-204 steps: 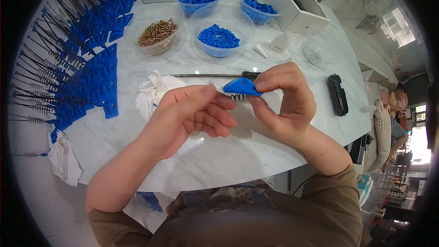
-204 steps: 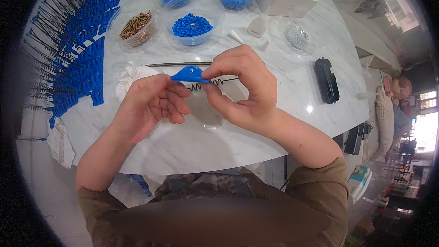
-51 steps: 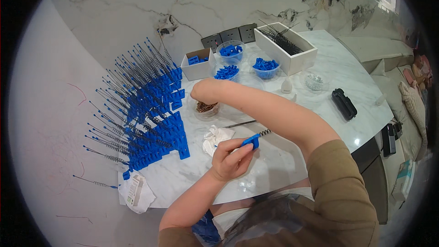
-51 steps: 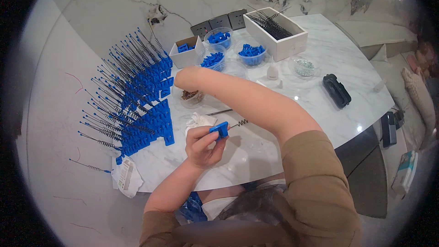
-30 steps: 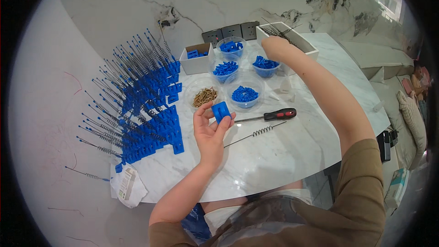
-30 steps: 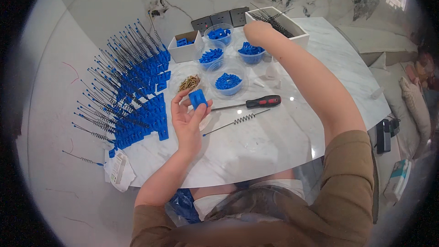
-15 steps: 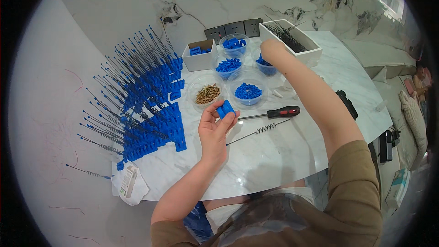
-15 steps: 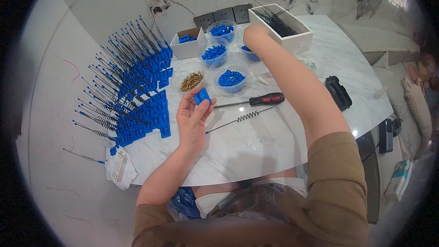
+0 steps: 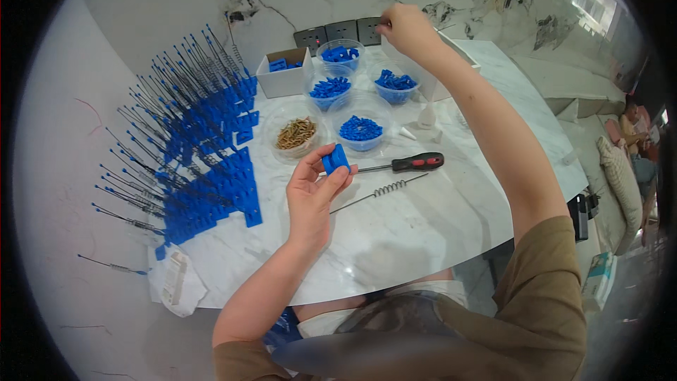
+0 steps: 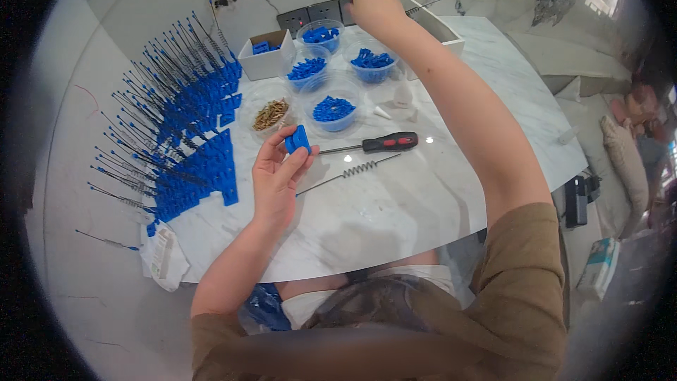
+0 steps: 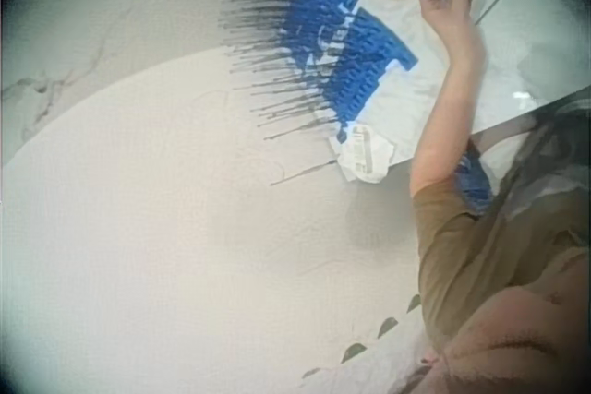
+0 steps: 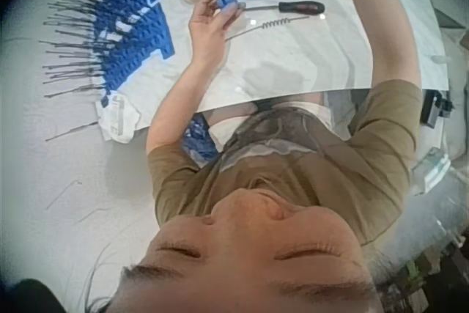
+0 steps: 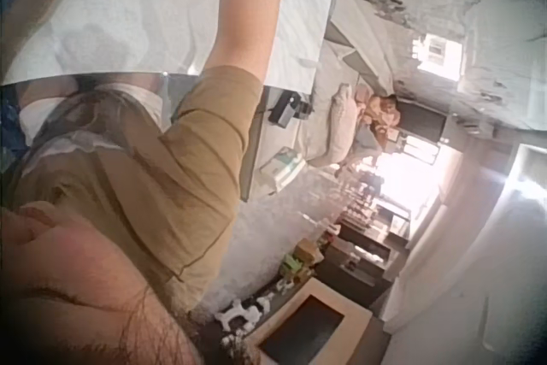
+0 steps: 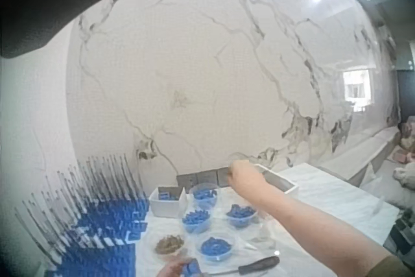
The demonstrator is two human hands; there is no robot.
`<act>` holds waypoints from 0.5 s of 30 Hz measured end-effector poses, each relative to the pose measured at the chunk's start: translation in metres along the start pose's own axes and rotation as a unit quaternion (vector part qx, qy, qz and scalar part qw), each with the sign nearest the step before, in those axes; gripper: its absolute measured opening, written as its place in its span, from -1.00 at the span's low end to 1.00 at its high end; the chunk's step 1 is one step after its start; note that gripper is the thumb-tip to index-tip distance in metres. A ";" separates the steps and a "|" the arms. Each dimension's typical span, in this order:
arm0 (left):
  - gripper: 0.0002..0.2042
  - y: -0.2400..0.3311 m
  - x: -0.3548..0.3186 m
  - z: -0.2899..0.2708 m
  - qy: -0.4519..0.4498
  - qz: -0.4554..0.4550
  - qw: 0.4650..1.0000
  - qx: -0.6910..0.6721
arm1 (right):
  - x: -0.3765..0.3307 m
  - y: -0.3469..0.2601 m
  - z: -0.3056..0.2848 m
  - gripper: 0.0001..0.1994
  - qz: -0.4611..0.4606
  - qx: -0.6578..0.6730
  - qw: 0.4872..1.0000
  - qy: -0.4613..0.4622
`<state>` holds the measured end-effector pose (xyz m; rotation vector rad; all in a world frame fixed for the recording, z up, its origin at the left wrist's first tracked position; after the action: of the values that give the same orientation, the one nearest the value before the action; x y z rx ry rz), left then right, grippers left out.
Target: The person assembles small blue plastic components with metal springs and glue by hand.
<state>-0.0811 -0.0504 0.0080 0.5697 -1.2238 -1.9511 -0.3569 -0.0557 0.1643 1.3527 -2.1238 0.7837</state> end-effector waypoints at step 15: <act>-0.56 -0.026 -0.024 0.017 -0.108 -0.071 0.990 0.052 | -0.211 -0.073 -0.010 -0.82 0.193 0.592 0.770 -0.139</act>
<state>-0.0874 -0.0148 -0.0084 0.5203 -1.4603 -2.1218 -0.2086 0.0597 0.0431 1.6034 -2.1400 2.5273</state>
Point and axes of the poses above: each hand's wrist, its own x-axis towards the middle knuckle, its own z-axis out of the palm, y = z × x, the point moved 9 cm from there along x, towards the middle knuckle, and after that the axes turned 9 degrees about y, right-handed, at the moved point
